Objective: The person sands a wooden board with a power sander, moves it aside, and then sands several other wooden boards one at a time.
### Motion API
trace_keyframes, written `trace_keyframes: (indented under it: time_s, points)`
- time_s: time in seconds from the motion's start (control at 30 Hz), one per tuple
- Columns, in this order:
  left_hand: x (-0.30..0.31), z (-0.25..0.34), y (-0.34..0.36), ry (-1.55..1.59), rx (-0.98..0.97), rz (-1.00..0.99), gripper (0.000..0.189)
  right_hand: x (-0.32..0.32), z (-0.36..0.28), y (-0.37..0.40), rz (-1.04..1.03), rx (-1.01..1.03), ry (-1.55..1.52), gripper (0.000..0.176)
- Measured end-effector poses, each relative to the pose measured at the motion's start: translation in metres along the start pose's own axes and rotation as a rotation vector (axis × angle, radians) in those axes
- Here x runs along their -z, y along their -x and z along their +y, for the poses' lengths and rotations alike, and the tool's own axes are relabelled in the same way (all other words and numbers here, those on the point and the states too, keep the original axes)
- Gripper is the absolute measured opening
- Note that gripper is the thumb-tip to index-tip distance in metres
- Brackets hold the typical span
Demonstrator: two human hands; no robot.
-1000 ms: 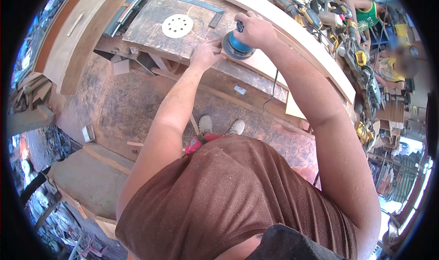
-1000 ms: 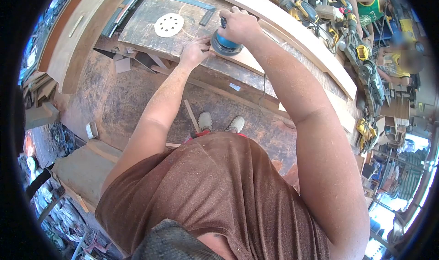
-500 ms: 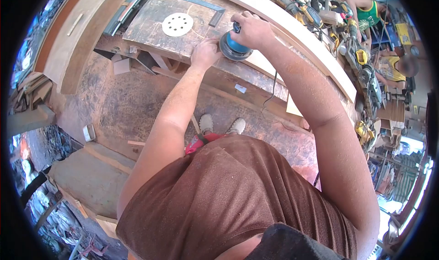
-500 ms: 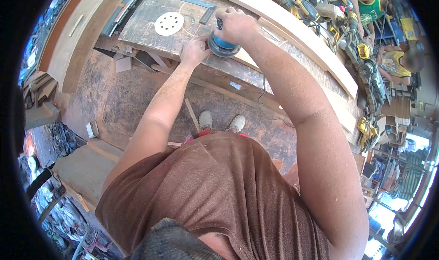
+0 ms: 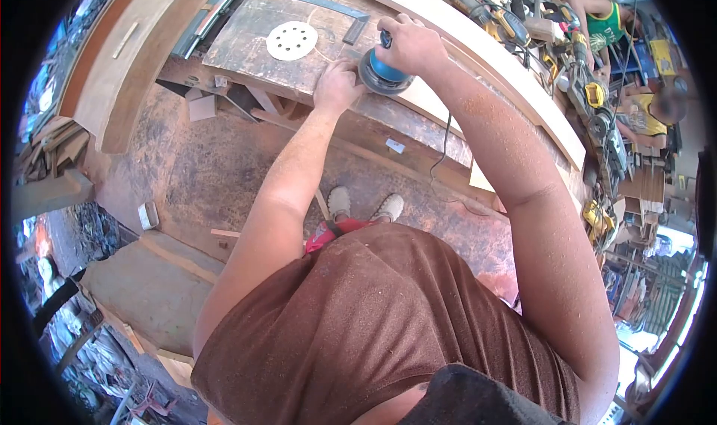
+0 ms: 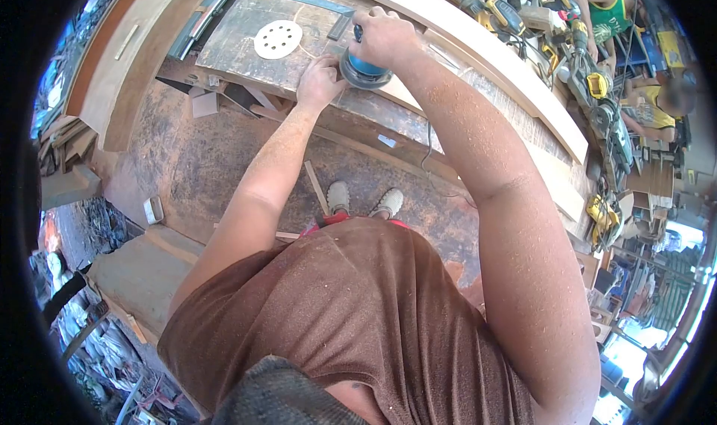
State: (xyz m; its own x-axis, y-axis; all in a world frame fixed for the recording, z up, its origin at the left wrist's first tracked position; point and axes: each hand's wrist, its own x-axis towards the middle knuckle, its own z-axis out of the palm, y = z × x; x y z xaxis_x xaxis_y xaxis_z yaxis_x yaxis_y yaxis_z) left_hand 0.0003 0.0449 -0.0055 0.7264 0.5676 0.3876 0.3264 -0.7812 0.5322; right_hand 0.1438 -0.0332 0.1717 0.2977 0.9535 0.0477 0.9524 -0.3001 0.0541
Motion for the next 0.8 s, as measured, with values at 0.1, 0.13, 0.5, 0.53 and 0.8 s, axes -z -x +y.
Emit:
trace_keyframes:
  time_s: [0.1, 0.13, 0.5, 0.53, 0.8]
  points:
    - [0.004, 0.006, -0.002, -0.028, 0.059, -0.079, 0.04, -0.001, 0.005, -0.01, -0.02, -0.035, -0.023, 0.05]
    - [0.005, 0.007, -0.002, 0.029, 0.087, -0.07, 0.042, -0.001, 0.007, -0.013, -0.021, -0.037, -0.022, 0.05]
    - [-0.005, -0.002, 0.003, 0.046, 0.032, 0.039, 0.043, -0.001, 0.034, -0.019, -0.066, -0.154, 0.0, 0.052]
    - [-0.006, -0.005, 0.002, 0.048, 0.016, 0.033, 0.045, -0.002, 0.036, -0.017, -0.065, -0.153, 0.002, 0.052]
    - [-0.004, -0.004, -0.001, 0.053, 0.058, -0.06, 0.041, -0.002, 0.04, -0.006, -0.062, -0.166, 0.019, 0.05]
